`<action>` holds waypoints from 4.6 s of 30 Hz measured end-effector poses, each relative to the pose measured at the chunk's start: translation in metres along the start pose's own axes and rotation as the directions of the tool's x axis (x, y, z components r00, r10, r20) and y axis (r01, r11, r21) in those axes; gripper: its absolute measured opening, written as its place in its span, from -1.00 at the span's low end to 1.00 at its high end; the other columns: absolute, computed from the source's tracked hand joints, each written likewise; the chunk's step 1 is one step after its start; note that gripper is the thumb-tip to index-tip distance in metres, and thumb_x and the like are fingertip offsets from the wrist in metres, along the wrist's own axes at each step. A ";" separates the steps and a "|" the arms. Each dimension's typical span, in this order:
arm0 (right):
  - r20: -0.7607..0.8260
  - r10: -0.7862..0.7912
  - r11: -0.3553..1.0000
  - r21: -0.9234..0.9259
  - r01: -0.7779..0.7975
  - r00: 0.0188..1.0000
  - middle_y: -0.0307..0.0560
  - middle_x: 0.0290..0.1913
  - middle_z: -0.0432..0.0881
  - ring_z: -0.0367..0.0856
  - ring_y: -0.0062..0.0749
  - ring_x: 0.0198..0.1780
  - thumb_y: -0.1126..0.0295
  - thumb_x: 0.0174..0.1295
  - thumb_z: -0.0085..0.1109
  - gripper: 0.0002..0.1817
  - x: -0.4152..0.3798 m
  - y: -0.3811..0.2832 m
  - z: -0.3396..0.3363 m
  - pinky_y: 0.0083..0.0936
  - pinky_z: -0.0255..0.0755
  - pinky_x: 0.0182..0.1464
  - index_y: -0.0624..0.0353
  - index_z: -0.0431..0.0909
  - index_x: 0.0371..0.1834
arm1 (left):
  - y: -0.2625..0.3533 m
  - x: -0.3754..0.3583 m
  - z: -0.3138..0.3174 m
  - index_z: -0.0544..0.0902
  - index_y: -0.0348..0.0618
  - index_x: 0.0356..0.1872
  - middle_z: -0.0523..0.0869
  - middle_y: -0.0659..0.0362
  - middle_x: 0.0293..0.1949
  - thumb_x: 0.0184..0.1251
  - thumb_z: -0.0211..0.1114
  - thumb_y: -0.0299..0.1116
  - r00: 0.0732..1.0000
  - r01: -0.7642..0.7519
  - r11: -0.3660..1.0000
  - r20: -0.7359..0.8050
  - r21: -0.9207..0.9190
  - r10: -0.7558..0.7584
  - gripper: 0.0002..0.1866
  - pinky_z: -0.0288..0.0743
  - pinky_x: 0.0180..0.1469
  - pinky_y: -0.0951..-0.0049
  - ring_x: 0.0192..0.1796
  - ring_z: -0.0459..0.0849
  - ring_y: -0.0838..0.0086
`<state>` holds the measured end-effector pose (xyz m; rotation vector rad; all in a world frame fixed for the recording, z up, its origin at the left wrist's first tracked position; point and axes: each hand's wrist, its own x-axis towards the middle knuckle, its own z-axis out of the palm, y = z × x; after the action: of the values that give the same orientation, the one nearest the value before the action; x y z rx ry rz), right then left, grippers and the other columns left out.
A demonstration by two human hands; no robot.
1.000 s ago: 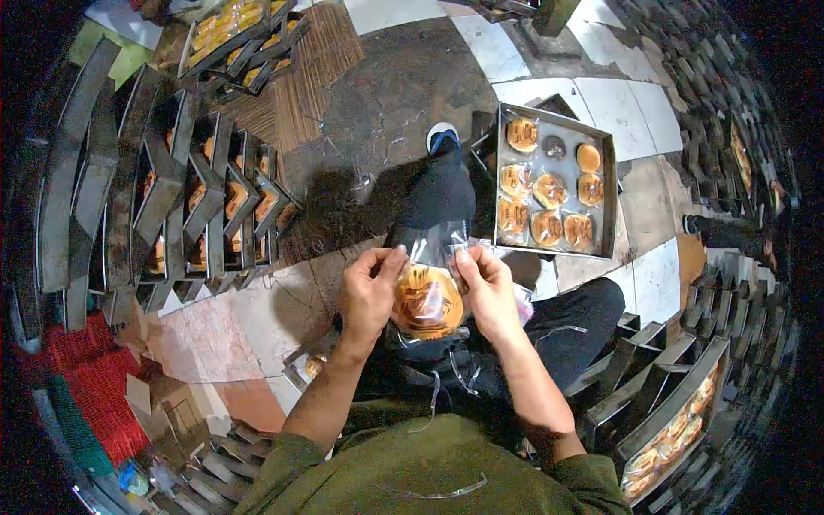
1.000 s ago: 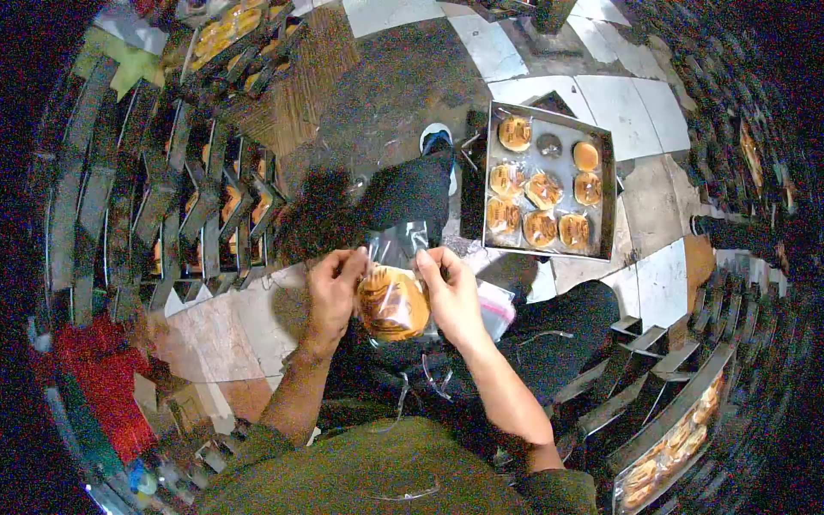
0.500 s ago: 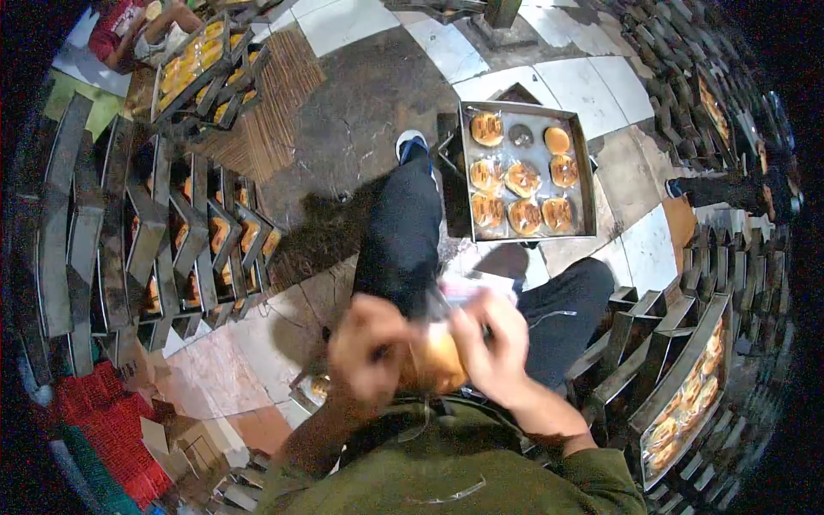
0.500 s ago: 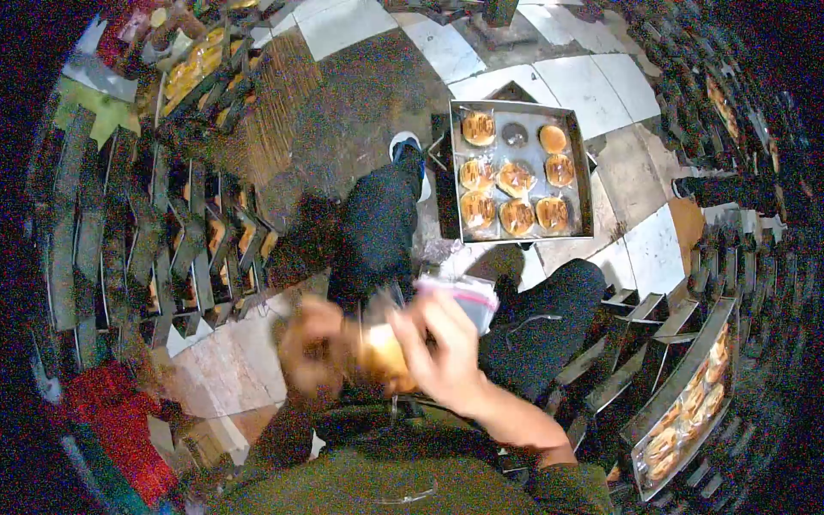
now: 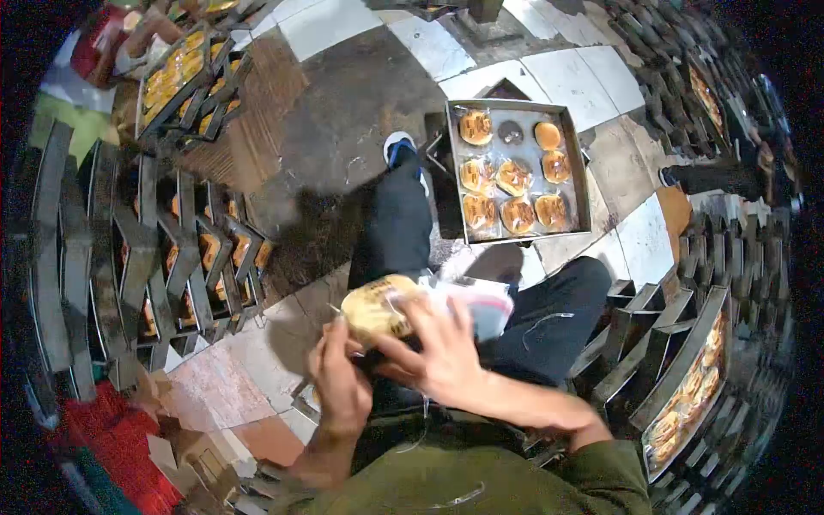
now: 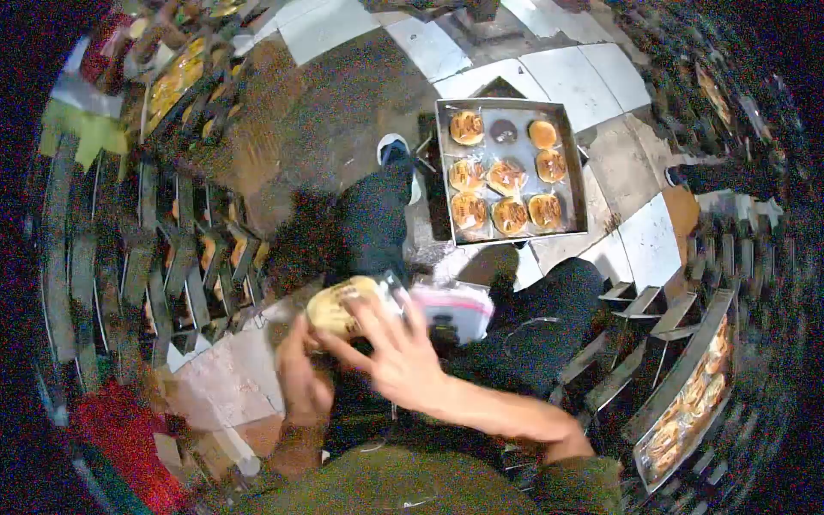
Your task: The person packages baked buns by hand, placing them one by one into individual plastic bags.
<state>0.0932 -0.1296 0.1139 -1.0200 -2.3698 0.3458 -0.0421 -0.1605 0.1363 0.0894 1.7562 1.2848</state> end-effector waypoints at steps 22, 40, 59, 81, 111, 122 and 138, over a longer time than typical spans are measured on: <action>0.277 0.001 0.975 -0.213 0.061 0.961 0.07 0.15 0.38 0.24 -0.06 0.26 0.32 0.02 0.01 -0.72 -0.121 0.063 0.075 -0.06 0.09 0.28 0.14 0.46 -0.19 | -0.015 -0.009 0.034 0.51 -0.32 -0.09 0.55 0.21 -0.21 0.28 0.15 -0.47 0.848 -0.190 0.951 0.448 -0.244 0.284 -0.78 0.27 -0.10 0.65 -0.22 0.42 0.64; 0.324 0.699 0.254 0.722 -0.644 0.638 -0.32 -0.52 0.55 0.37 -0.73 -0.50 0.41 0.11 0.28 -0.84 0.022 0.172 -0.079 -0.70 0.25 -0.42 0.16 0.47 -0.48 | -0.029 0.077 0.097 0.59 -0.29 -0.34 0.64 0.22 -0.48 0.17 0.32 -0.43 0.675 0.075 0.973 0.707 0.218 -0.211 -0.86 0.43 -0.39 0.65 -0.45 0.55 0.66; -0.337 0.551 0.572 -0.514 -0.640 0.763 0.29 0.17 0.33 0.29 0.15 0.19 0.30 0.07 0.19 -0.50 0.059 0.512 0.192 -0.11 0.15 0.23 0.24 0.36 0.09 | -0.020 0.192 0.215 0.55 -0.39 -0.39 0.56 0.23 -0.46 0.25 0.18 -0.53 0.995 -0.022 0.980 0.097 0.198 0.003 -0.90 0.30 -0.32 0.62 -0.41 0.44 0.65; 0.381 0.700 -0.289 0.925 -0.248 0.604 -0.03 0.02 0.54 0.56 -0.37 -0.04 0.20 0.30 -0.05 -0.60 0.009 0.432 0.024 -0.42 0.49 -0.02 0.25 0.39 0.08 | -0.013 0.180 0.222 0.65 -0.33 -0.27 0.68 0.22 -0.37 0.26 0.24 -0.44 0.835 -0.313 0.896 0.541 0.315 0.102 -0.85 0.41 -0.26 0.66 -0.33 0.57 0.64; -0.019 -0.279 0.950 -0.155 0.273 0.960 -0.15 -0.40 0.40 0.37 -0.28 -0.32 0.32 -0.14 0.19 -0.81 -0.013 0.038 -0.050 -0.37 0.24 -0.30 0.08 0.58 -0.41 | -0.020 0.058 0.104 0.40 -0.40 0.05 0.54 -0.25 -0.05 0.26 -0.08 0.28 0.466 0.714 0.598 0.885 -0.364 -0.017 -0.22 0.47 0.10 0.08 -0.02 0.57 -0.01; 0.120 0.338 0.779 0.521 -0.349 0.934 -0.10 -0.40 0.55 0.52 -0.42 -0.37 0.61 0.02 0.26 -0.80 -0.010 0.030 -0.086 -0.58 0.39 -0.26 0.23 0.49 -0.29 | 0.038 0.018 0.094 0.24 0.14 0.25 0.49 -0.05 0.07 0.22 0.01 0.26 0.580 0.171 0.744 0.676 -0.646 0.454 -0.34 0.44 0.04 -0.18 0.07 0.52 -0.02; 0.050 0.380 0.401 0.891 -0.213 0.924 -0.01 0.13 0.38 0.38 -0.31 0.16 0.31 -0.09 0.43 -0.20 0.016 0.073 -0.067 -0.34 0.26 0.20 0.18 0.17 0.22 | -0.001 -0.047 0.041 0.27 -0.17 0.23 0.43 -0.03 0.15 0.13 -0.08 0.42 0.168 0.659 0.751 0.982 -0.043 -0.091 -0.12 0.41 0.12 0.07 0.15 0.46 0.13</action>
<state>0.1650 -0.0668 0.1439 -0.8440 -1.4147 1.4185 0.0138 -0.1564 0.1636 0.0815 0.2659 0.8468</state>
